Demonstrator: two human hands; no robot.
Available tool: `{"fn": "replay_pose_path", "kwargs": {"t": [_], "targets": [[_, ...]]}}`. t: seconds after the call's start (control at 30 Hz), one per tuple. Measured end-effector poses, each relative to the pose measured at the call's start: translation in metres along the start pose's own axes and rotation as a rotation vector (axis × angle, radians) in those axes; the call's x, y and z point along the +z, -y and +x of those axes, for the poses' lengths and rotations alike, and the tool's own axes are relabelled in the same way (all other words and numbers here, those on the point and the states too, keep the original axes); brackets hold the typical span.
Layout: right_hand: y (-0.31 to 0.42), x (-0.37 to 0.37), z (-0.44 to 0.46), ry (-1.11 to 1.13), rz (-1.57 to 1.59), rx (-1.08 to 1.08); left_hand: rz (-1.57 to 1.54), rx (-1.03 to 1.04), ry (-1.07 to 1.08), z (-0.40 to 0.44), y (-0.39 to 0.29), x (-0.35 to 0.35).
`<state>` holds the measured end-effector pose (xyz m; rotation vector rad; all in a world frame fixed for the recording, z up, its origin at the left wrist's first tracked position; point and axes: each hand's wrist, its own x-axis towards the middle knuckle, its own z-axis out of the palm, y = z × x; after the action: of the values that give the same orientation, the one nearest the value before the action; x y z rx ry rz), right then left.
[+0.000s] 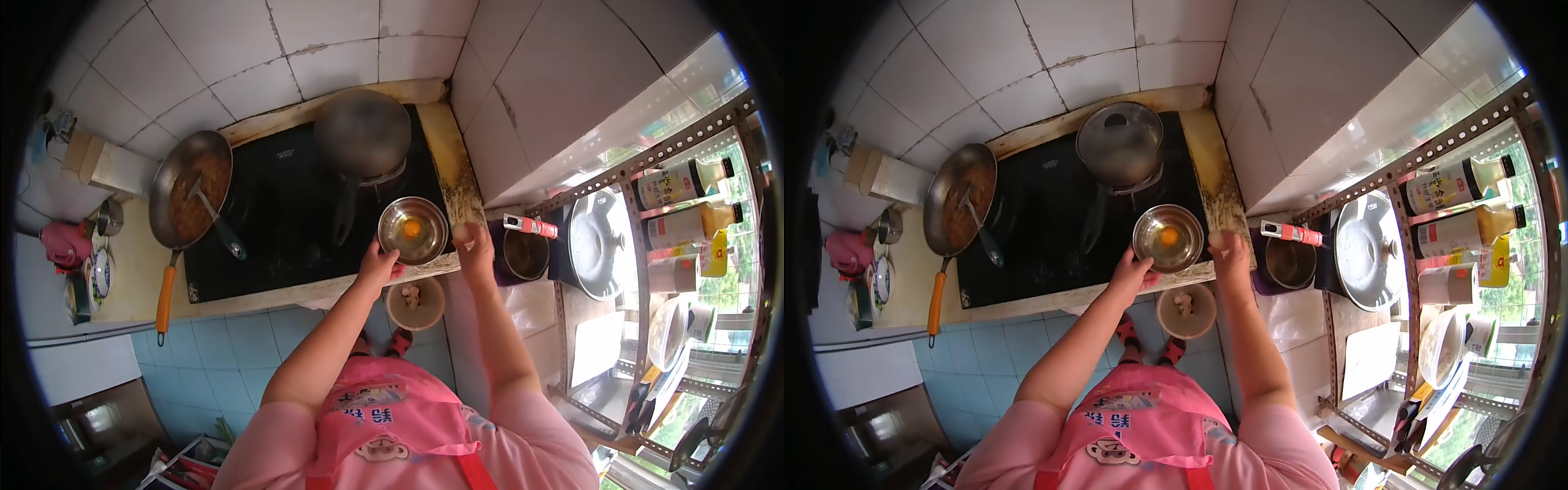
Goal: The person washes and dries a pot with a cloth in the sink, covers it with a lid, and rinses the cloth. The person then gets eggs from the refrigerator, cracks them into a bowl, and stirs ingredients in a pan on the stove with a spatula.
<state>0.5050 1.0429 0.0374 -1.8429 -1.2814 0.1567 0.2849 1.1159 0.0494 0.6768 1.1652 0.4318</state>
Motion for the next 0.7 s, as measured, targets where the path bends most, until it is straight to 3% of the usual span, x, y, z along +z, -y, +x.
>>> {"fn": "replay_pose_path", "kwargs": {"t": [0.03,0.07,0.1,0.13,0.17,0.23,0.27,0.37,0.47,0.7], "targets": [[0.012,-0.01,0.008,-0.018,0.026,0.043,0.039,-0.003,0.011,-0.005,-0.007,0.001],[0.016,-0.011,0.013,-0.026,0.295,0.211,0.036,-0.003,0.013,0.003,0.001,-0.005],[0.019,-0.011,0.019,-0.032,0.564,0.376,0.21,0.074,-0.139,0.02,0.017,-0.016],[0.031,-0.023,0.028,0.079,0.575,0.479,0.384,0.152,-0.293,0.028,0.026,-0.022],[0.049,-0.033,0.036,0.081,0.575,0.477,0.381,0.153,-0.295,0.015,0.022,-0.02],[0.08,-0.043,0.048,0.38,1.127,0.621,0.673,0.702,-0.477,-0.032,-0.004,-0.009],[0.077,-0.036,0.051,0.453,1.14,0.616,0.679,0.795,-0.352,-0.042,-0.01,-0.007],[0.074,-0.022,0.056,0.525,1.069,0.681,0.631,0.822,-0.088,-0.052,-0.021,0.006],[0.073,-0.014,0.06,0.625,1.03,0.711,0.453,0.818,-0.06,-0.024,-0.029,0.013],[0.079,-0.003,0.057,0.758,0.861,0.728,0.563,0.847,0.233,0.001,-0.063,0.017]]}}
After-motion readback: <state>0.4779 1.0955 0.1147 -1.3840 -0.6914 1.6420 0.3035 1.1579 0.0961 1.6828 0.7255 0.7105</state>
